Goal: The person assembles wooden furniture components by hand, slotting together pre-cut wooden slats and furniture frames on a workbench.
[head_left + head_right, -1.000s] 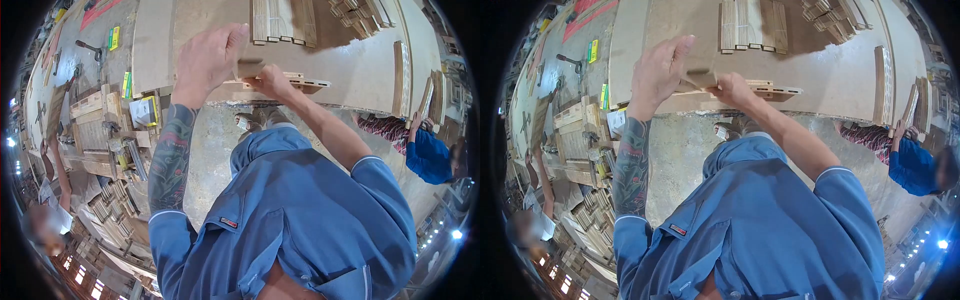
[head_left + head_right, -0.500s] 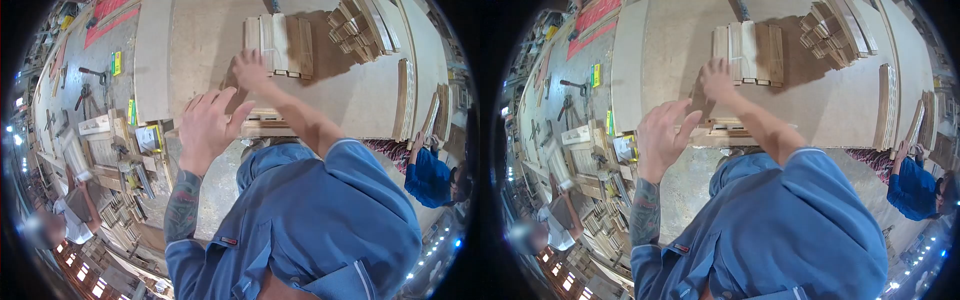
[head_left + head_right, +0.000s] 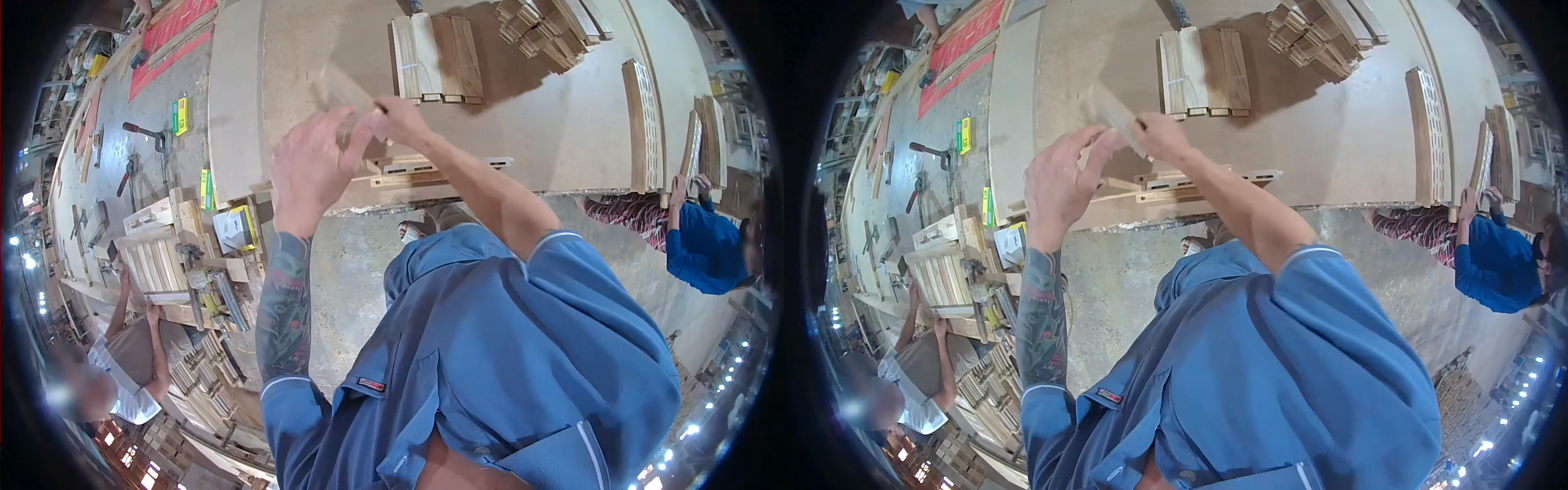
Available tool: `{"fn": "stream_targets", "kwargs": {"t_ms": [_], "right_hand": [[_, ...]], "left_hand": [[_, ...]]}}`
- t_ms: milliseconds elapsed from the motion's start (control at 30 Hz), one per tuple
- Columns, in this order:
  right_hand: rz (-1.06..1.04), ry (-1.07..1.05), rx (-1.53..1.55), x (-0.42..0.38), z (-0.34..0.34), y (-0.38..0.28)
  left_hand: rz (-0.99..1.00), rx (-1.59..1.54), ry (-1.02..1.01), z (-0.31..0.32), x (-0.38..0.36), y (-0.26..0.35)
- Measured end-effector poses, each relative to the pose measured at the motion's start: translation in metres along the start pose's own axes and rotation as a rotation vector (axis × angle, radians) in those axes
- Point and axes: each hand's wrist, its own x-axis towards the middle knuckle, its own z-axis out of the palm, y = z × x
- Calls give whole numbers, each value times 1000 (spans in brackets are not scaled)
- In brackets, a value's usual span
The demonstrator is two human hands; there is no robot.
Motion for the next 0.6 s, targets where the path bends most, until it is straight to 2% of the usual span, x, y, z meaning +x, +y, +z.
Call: {"fn": "stream_targets", "kwargs": {"t_ms": [67, 100, 167, 200, 267, 333, 433, 500, 600], "right_hand": [[39, 37, 620, -29, -25, -3], [44, 19, 616, -49, -33, -2], [-73, 35, 296, -79, -48, 4], [-73, 19, 297, -87, -46, 9], [-199, -8, 392, -96, -44, 17], [-194, -33, 340, -95, -42, 18], [-248, -23, 192, -94, -47, 12], [-367, -48, -53, -98, -57, 9], [-306, -106, 61, -105, -54, 13]], "left_hand": [[44, 10, 60, 4, -3, -4], [26, 8, 57, 4, -7, -4], [-9, 43, -6, 2, -5, -3], [-25, 44, -10, 0, -5, -2], [-56, 33, -76, -1, -3, -2], [-76, 53, -85, 1, -3, -3], [-78, 59, -106, -2, -2, -3], [-75, 41, -121, -2, -3, -3], [-50, 31, -58, 0, -2, -3]]}}
